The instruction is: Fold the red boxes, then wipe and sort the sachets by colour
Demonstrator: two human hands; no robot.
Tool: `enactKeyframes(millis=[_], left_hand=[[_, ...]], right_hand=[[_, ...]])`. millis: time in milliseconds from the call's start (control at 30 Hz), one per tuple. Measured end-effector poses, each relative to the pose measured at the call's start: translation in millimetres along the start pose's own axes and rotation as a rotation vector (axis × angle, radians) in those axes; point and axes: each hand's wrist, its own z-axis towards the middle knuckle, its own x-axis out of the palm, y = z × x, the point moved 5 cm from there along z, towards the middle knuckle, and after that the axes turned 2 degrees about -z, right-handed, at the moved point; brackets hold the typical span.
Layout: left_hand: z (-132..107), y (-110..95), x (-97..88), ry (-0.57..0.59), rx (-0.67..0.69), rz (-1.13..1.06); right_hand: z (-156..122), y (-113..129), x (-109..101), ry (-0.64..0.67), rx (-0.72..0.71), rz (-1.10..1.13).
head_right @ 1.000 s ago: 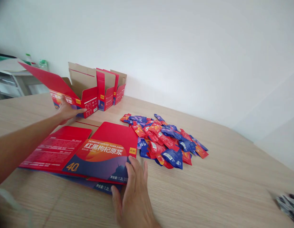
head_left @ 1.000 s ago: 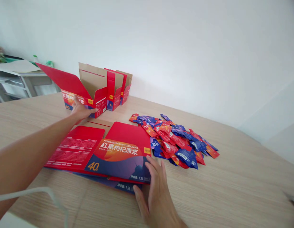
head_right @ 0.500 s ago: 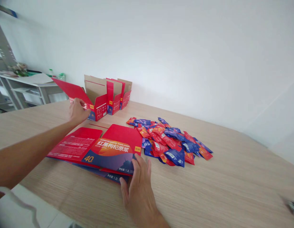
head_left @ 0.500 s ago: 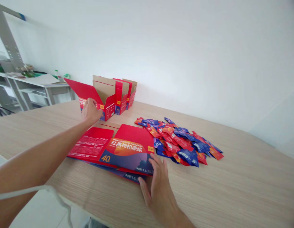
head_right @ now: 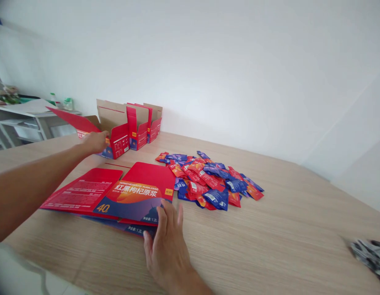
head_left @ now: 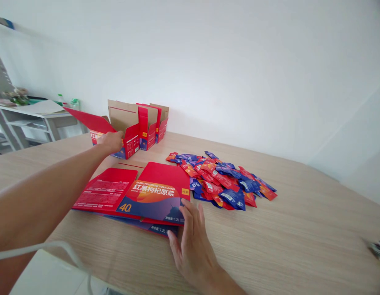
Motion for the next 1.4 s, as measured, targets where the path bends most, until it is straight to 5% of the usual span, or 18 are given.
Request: enactKeyframes(millis=[200, 400, 567, 700, 900, 1100, 1233, 1400], left_hand=[[-15.9, -1.3, -21.5, -0.057, -0.078, 0.244], [-57.7, -24.4, -77.4, -0.205, -0.063, 0.439], [-106.9, -77.3, -129.4, -0.394, 0.062, 0.454], [-123.7, -143.7, -137.7, -0.491, 0.263, 0.334], [-86.2, -245.6, -81.7, -0.360, 0.445, 0.209], [-25.6, -322.5, 6.6, -0.159, 0.451, 0.178], [14.9, -344.0, 63.1, -0.079, 0.435, 0.222], [55.1, -339.8, 121.3, -0.037, 0.350, 0.230]], right_hand=[[1.6, 3.1, -1.0, 0.045, 0.015, 0.026], [6.8, 8.6, -8.3, 0.074, -0.047, 0.064], [3.2, 3.9, -24.0, 0.066, -0.149, 0.105], [-10.4, -27.2, -51.9, 0.015, -0.262, 0.069], [-26.6, -87.9, -84.5, -0.068, -0.155, -0.017], [-29.3, -97.6, -80.5, -0.047, -0.037, 0.018], [-30.9, -100.6, -72.3, -0.001, -0.040, -0.008], [-41.7, -109.5, -64.2, -0.004, -0.051, -0.023]])
